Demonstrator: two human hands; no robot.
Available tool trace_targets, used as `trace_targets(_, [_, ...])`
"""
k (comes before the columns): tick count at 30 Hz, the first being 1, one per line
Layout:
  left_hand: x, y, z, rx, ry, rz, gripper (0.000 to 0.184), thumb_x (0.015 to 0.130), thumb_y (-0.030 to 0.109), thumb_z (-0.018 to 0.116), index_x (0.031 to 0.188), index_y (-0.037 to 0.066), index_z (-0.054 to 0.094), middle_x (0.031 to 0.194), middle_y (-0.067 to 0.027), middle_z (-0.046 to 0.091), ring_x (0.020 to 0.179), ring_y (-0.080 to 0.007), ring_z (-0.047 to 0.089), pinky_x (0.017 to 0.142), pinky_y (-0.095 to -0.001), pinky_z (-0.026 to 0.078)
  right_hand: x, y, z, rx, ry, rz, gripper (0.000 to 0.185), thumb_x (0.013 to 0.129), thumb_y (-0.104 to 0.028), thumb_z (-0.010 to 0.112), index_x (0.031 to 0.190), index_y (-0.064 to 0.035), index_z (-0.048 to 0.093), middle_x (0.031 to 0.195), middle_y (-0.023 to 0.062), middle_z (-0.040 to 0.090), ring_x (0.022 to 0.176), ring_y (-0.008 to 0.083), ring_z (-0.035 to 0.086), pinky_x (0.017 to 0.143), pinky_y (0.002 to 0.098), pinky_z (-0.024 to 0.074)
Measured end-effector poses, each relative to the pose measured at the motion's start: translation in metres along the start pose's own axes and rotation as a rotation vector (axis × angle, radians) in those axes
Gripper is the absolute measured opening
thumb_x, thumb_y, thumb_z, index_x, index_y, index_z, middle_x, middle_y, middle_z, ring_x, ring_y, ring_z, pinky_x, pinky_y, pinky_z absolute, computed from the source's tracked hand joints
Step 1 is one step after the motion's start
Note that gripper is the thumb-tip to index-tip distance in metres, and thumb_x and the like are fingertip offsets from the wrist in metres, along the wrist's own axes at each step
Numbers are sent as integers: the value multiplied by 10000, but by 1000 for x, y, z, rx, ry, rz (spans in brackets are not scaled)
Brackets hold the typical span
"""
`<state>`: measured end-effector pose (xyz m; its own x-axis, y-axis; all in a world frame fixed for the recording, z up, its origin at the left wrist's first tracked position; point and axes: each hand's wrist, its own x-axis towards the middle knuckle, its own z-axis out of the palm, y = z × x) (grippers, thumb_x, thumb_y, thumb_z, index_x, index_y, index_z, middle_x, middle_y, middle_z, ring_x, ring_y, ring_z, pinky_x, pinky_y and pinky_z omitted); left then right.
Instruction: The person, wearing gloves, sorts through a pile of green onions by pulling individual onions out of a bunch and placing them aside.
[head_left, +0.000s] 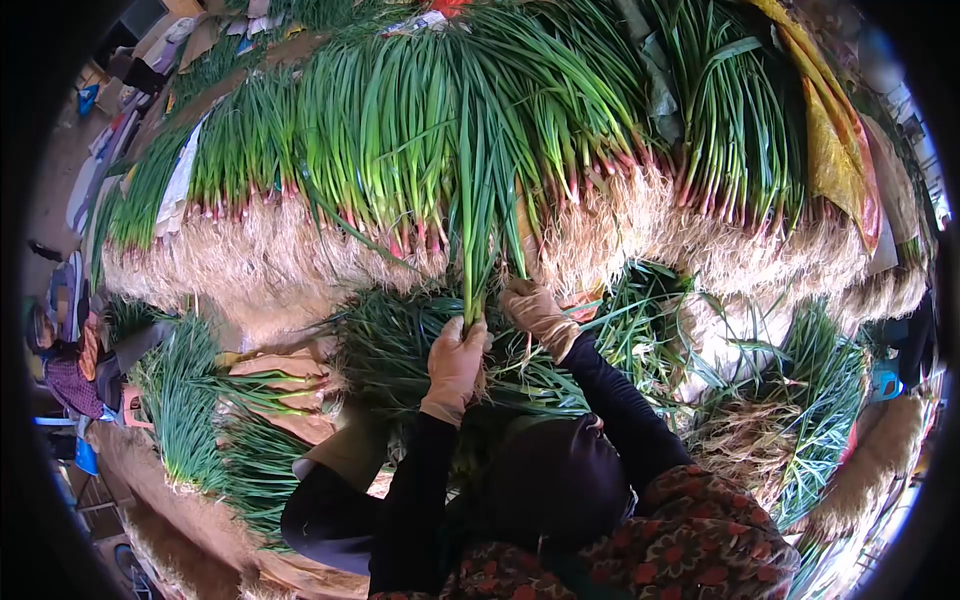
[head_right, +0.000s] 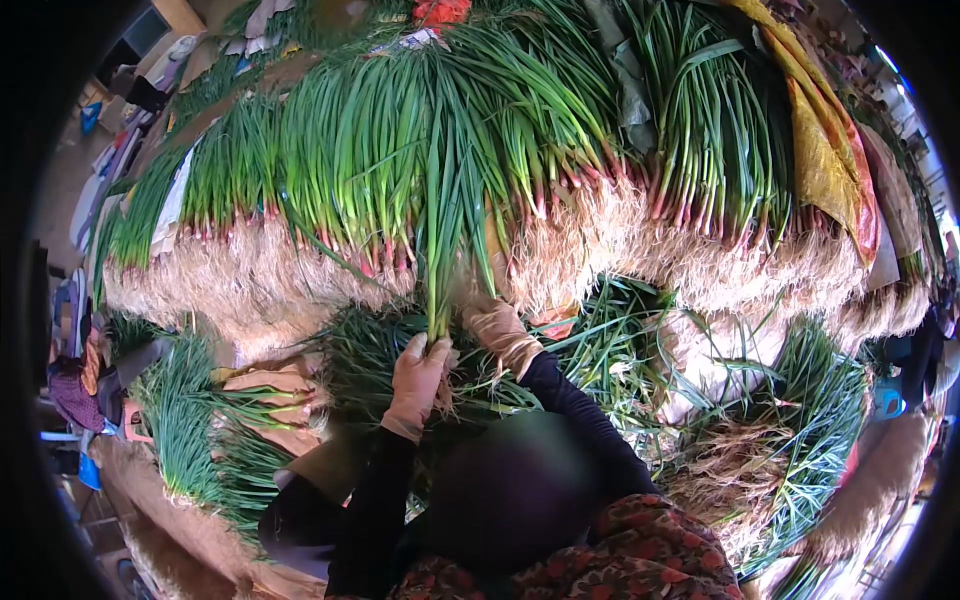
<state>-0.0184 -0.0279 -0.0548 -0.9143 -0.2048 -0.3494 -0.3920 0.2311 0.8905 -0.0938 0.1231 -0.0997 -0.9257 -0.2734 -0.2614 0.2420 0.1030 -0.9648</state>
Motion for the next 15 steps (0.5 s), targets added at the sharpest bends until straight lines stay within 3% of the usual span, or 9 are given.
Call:
trace_targets(2, [-11,22,-5,392,128,114,281,827,258,619,957,12,581,814,-104,633,674,-229,603,644,-317,479,-9,-7,-5,116,37,97,288,873,-224,568,1063,-8,581,674,-7,541,549,68,470,494,224,396])
trace_targets(3, [-13,23,-4,494,211,186,305,799,265,626,958,8,591,922,-135,619,796,-293,594,730,-359,472,-11,-4,-5,201,54,46,291,880,-233,572,1054,-1,583,676,-31,535,532,58,457,480,212,380])
trace_targets(6, [-12,19,-7,754,326,574,276,790,222,613,976,19,606,1000,-141,603,870,-296,582,767,-368,463,-19,-54,5,155,33,83,305,878,-262,584,1073,-28,593,717,-2,561,573,56,480,512,206,391])
trace_targets(7, [-13,28,-9,714,339,711,300,780,220,603,1006,22,607,980,-127,613,919,-305,565,770,-390,449,-12,-54,10,178,24,65,309,874,-264,590,1073,-29,592,738,13,576,599,70,499,537,218,408])
trace_targets(10, [-15,40,-7,600,399,804,305,808,233,589,1019,14,604,979,-136,612,907,-302,574,779,-388,451,10,-35,16,161,27,-44,325,861,-269,607,1075,-26,590,805,53,618,679,117,552,621,258,450])
trace_targets(12, [-21,35,-9,435,259,461,300,834,243,567,1018,8,603,969,-152,611,892,-316,577,778,-387,453,15,-20,17,31,63,-183,340,852,-270,617,1078,-19,584,855,76,641,738,156,579,688,291,470])
trace_targets(13, [-24,30,-11,349,189,287,300,848,248,556,1018,5,602,964,-160,610,884,-323,579,777,-386,454,2,-38,13,-219,61,-156,353,839,-262,631,1077,-7,577,920,101,652,819,196,600,754,315,469])
trace_targets(15, [-12,8,-9,274,91,161,233,885,230,526,956,18,591,784,-88,579,698,-184,552,627,-296,440,-15,-50,20,-160,111,-167,316,835,-234,645,1037,3,591,861,84,636,781,150,576,707,292,467])
